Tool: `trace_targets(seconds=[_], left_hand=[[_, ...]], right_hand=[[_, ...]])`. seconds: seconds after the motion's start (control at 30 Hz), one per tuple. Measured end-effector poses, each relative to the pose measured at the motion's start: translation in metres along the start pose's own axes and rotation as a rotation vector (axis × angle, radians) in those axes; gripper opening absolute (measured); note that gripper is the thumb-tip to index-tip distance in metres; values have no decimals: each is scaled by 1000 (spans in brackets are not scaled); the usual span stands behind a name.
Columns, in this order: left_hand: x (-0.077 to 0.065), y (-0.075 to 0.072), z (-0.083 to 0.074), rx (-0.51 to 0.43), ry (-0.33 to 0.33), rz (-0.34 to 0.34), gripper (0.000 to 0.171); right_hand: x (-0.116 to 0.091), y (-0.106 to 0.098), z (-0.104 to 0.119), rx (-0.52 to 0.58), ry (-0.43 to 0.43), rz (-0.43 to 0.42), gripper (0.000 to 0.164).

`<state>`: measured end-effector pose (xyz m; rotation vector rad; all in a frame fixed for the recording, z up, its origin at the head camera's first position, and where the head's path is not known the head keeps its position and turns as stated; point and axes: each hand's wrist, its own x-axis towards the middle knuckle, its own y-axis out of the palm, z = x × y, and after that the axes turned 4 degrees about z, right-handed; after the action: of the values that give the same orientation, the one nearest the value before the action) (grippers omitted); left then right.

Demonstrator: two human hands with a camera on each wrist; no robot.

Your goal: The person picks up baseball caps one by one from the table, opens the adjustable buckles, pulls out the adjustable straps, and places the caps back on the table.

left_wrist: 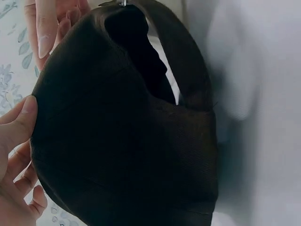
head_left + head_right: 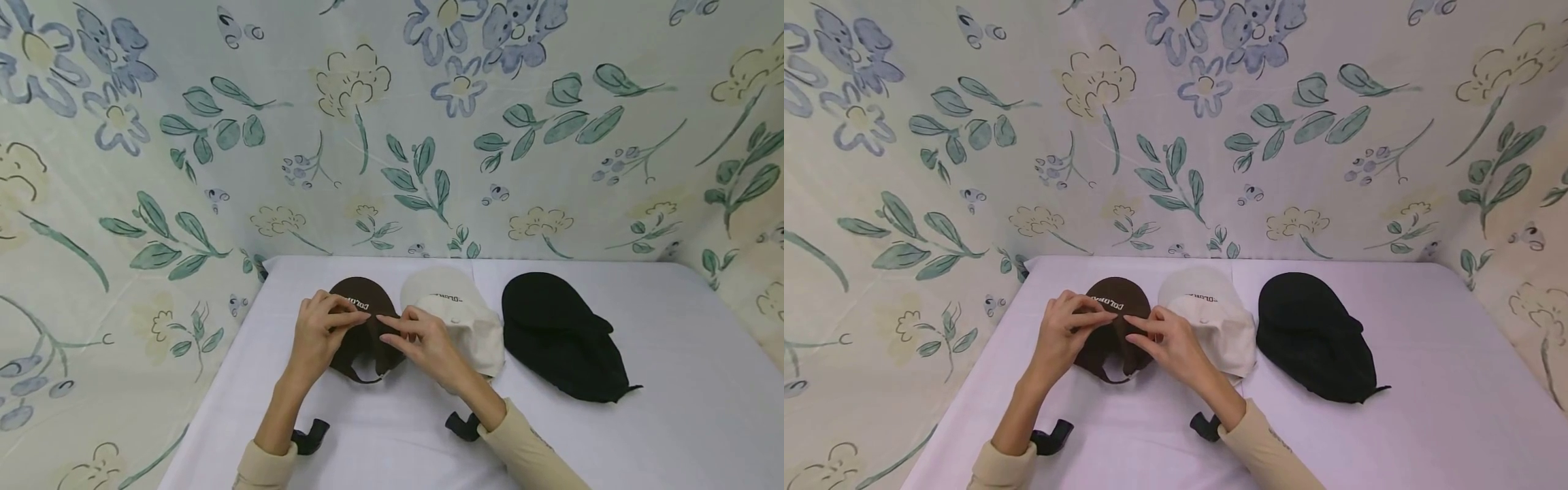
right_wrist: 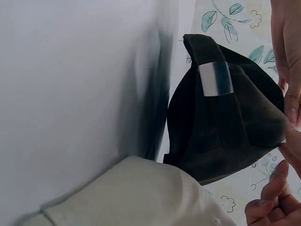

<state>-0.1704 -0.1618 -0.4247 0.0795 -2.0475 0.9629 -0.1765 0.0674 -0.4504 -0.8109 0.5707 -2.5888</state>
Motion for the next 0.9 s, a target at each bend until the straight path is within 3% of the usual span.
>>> trace_targets(seconds=[0.23,0.53,0.73,0.9], left_hand=[[10,-7,-12,-38,10,-3,21],[19,-17,-26,-152,-57,46,20],[23,-24,-36,-225,-98,74,18],[26,-27,-42,-286,-94,104,17]], right_hand=[[0,-3,4,60,-90,-35,36],[-1,-11,11,132,-214,-77,39],[-3,-16,19,162,-241,-93,38],[-4,-18,23,175,-260,-110,32]])
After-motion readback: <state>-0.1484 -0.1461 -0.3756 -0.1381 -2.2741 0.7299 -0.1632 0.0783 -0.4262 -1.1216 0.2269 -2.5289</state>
